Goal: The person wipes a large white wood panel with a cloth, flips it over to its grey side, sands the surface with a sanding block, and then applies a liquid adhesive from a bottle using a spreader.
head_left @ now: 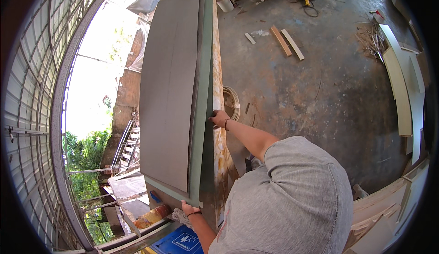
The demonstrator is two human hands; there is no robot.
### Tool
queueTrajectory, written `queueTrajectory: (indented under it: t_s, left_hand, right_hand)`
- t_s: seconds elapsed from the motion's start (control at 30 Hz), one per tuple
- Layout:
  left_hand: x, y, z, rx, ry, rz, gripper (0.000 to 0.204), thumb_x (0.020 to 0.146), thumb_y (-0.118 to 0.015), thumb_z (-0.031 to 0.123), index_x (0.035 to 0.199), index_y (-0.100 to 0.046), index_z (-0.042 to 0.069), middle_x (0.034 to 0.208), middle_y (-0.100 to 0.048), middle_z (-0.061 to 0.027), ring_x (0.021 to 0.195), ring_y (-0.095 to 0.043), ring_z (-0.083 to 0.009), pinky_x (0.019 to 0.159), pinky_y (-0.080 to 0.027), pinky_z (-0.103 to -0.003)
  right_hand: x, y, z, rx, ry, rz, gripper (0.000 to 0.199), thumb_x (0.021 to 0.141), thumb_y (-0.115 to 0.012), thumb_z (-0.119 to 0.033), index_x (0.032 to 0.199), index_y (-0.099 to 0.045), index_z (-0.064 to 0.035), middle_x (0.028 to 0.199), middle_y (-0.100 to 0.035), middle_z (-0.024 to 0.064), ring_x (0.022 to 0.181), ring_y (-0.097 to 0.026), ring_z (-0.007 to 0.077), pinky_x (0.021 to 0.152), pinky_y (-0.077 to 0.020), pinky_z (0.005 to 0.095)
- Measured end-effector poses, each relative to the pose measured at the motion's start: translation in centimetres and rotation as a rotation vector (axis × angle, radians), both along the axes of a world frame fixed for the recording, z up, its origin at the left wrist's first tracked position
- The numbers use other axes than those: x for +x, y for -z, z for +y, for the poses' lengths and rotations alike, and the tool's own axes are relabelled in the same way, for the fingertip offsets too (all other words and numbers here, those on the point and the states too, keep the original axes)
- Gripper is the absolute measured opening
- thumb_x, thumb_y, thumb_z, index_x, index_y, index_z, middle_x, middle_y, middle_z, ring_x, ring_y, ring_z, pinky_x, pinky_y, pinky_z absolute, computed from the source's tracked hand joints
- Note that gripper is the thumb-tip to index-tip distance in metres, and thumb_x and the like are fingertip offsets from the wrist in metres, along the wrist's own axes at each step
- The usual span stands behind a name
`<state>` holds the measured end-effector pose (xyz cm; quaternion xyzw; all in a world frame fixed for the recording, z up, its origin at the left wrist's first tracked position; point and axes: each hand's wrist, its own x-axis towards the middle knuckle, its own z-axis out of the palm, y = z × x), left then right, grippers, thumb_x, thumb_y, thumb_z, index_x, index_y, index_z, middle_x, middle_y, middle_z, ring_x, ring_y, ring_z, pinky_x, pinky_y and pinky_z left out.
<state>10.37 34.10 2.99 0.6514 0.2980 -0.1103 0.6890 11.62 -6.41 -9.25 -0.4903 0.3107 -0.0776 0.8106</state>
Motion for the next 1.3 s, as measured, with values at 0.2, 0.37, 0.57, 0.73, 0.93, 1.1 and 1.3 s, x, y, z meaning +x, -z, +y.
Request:
queueTrajectory:
  t_s: [0.2, 0.37, 0.57, 0.73, 0.93, 1.1, 1.3]
  left_hand:
    - [0.0, 0.1, -0.2, -0.008, -0.024, -0.012, 0.047, 0.093, -0.034, 0.036, 0.115, -0.046, -0.003, 0.111, -0.054, -0.0143, 0.095, -0.054, -0.0321, 0.086, -0.043, -0.043]
    - [1.1, 1.0, -2.9, 0.026, 0.041, 0.003, 0.049, 0.092, -0.035, 0.038, 0.113, -0.048, -0.004, 0.108, -0.055, -0.0147, 0.093, -0.055, -0.031, 0.084, -0.044, -0.042]
    - [1.9, 2.7, -1.4, 0.173, 0.026, 0.012, 0.051, 0.092, -0.036, 0.039, 0.112, -0.048, -0.005, 0.109, -0.054, -0.0154, 0.092, -0.054, -0.031, 0.083, -0.044, -0.042]
    - [1.6, 4.8, 0.3, 0.171, 0.055, 0.033, 0.052, 0.091, -0.038, 0.039, 0.115, -0.046, -0.007, 0.113, -0.051, -0.0144, 0.095, -0.052, -0.029, 0.083, -0.043, -0.04]
    - [-0.5, 7.4, 4.4, 0.296, 0.013, -0.007, 0.052, 0.091, -0.039, 0.038, 0.118, -0.044, -0.005, 0.114, -0.05, -0.0131, 0.096, -0.051, -0.0273, 0.083, -0.042, -0.038]
    - [-1.6, 6.9, 4.6, 0.414, 0.029, 0.015, 0.051, 0.091, -0.039, 0.038, 0.121, -0.043, -0.004, 0.116, -0.05, -0.0141, 0.098, -0.051, -0.0268, 0.084, -0.042, -0.037]
    - [-2.4, 6.5, 3.3, 0.539, 0.077, 0.045, 0.052, 0.09, -0.04, 0.038, 0.122, -0.043, -0.004, 0.119, -0.049, -0.0149, 0.102, -0.05, -0.0269, 0.083, -0.042, -0.037]
  right_hand:
    - [-0.8, -2.6, 0.9, 0.065, 0.107, -0.046, 0.023, 0.08, -0.057, -0.013, 0.095, -0.052, 0.0041, 0.088, -0.059, 0.0148, 0.072, -0.063, 0.0249, 0.055, -0.0575, 0.036]
    - [-0.2, -0.1, 2.1, -0.028, 0.156, 0.013, 0.022, 0.08, -0.057, -0.013, 0.093, -0.054, 0.0039, 0.082, -0.06, 0.013, 0.065, -0.062, 0.0227, 0.053, -0.0571, 0.0361]
    - [-1.8, -2.0, 3.1, 0.124, 0.097, 0.036, 0.022, 0.08, -0.056, -0.013, 0.093, -0.053, 0.0041, 0.077, -0.058, 0.0137, 0.065, -0.062, 0.0239, 0.052, -0.057, 0.0358]
    - [-2.0, -2.7, 2.7, 0.105, 0.059, 0.064, 0.022, 0.081, -0.055, -0.012, 0.095, -0.054, 0.0042, 0.08, -0.059, 0.0148, 0.066, -0.063, 0.0241, 0.052, -0.057, 0.0359]
    - [-1.5, -2.3, 2.6, 0.134, 0.012, 0.058, 0.027, 0.083, -0.052, -0.014, 0.103, -0.052, 0.0036, 0.085, -0.059, 0.014, 0.066, -0.062, 0.0238, 0.053, -0.0571, 0.0358]
    - [-0.5, -1.6, -0.4, 0.004, 0.239, 0.067, 0.045, 0.083, -0.053, -0.015, 0.124, -0.039, -0.0047, 0.083, -0.057, 0.0106, 0.068, -0.059, 0.0208, 0.053, -0.0552, 0.0339]
    - [-0.4, -0.7, -0.9, -0.395, 0.287, 0.125, 0.051, 0.08, -0.057, -0.012, 0.127, -0.037, -0.0082, 0.078, -0.058, 0.0093, 0.067, -0.059, 0.0202, 0.053, -0.0533, 0.0334]
